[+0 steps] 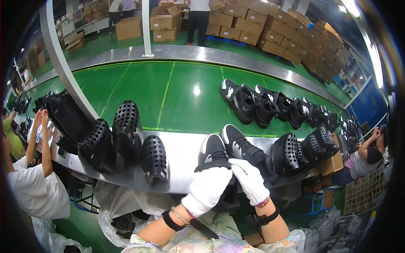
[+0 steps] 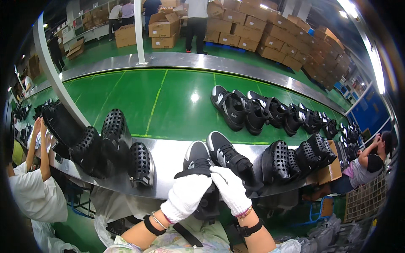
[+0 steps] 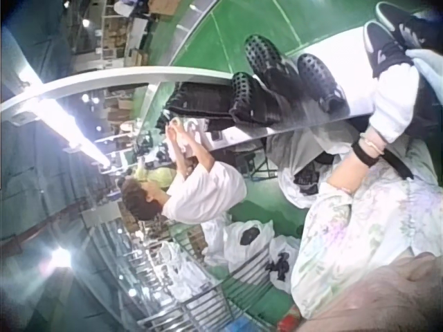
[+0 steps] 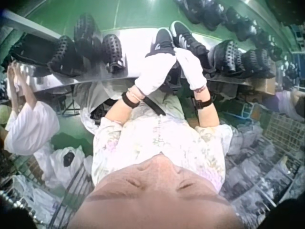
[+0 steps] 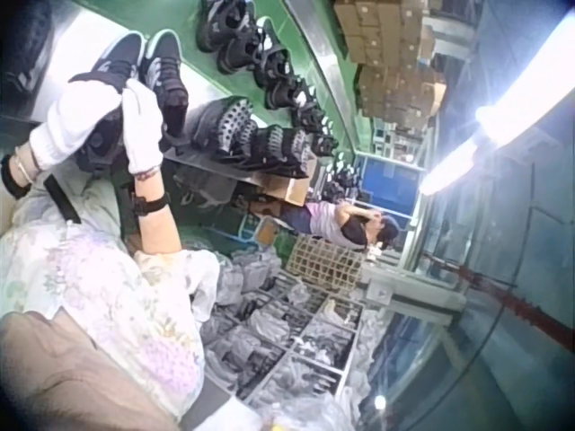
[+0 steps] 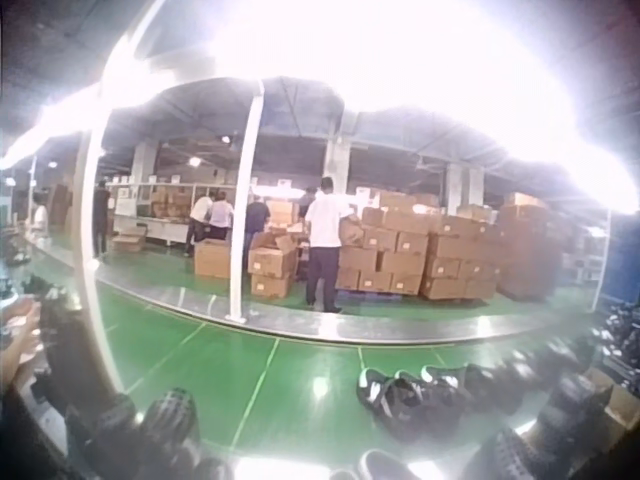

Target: Insert insoles or internal components into finished shoe uppers on a production line.

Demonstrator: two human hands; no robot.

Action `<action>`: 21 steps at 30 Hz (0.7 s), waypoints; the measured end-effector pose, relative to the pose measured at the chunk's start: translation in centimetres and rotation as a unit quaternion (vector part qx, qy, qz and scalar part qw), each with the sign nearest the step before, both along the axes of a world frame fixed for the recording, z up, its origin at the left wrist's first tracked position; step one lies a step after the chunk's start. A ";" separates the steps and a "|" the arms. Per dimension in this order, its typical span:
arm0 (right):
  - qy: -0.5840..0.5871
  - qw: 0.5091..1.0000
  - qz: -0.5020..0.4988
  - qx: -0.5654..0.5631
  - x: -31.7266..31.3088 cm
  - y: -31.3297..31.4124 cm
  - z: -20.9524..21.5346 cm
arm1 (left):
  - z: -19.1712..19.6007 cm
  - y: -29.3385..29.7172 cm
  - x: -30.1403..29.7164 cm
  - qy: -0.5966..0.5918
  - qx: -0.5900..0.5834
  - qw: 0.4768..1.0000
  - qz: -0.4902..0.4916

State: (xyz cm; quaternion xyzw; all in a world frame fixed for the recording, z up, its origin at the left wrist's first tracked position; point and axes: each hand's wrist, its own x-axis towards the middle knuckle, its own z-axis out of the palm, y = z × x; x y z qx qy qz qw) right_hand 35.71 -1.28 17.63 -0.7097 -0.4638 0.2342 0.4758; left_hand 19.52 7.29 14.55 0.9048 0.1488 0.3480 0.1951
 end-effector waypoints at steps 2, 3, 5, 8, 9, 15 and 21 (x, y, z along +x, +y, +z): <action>0.010 1.000 0.017 -0.022 0.4 0.2 0.2 | 0.8 0.9 0.0 0.039 0.002 0.999 -0.038; 0.012 0.999 0.030 -0.025 0.5 0.3 0.2 | 1.3 1.1 0.0 0.087 0.020 0.995 -0.053; -0.034 0.998 0.044 0.001 0.8 0.3 -0.8 | 2.0 1.3 0.3 0.134 0.040 0.988 -0.071; -0.010 0.999 0.034 0.029 0.2 0.3 -1.4 | 1.6 1.1 0.7 0.110 0.023 0.989 -0.095; 0.057 0.998 0.010 0.032 0.0 0.3 -1.5 | 0.3 0.7 0.6 0.036 0.022 0.997 -0.067; 0.044 0.998 -0.002 0.040 -0.5 0.0 -1.5 | -1.1 -2.5 -1.5 -0.122 -0.031 0.989 0.077; -0.017 0.997 0.061 0.044 0.7 0.4 -1.0 | -2.0 -1.8 -3.2 -0.073 0.036 0.964 0.252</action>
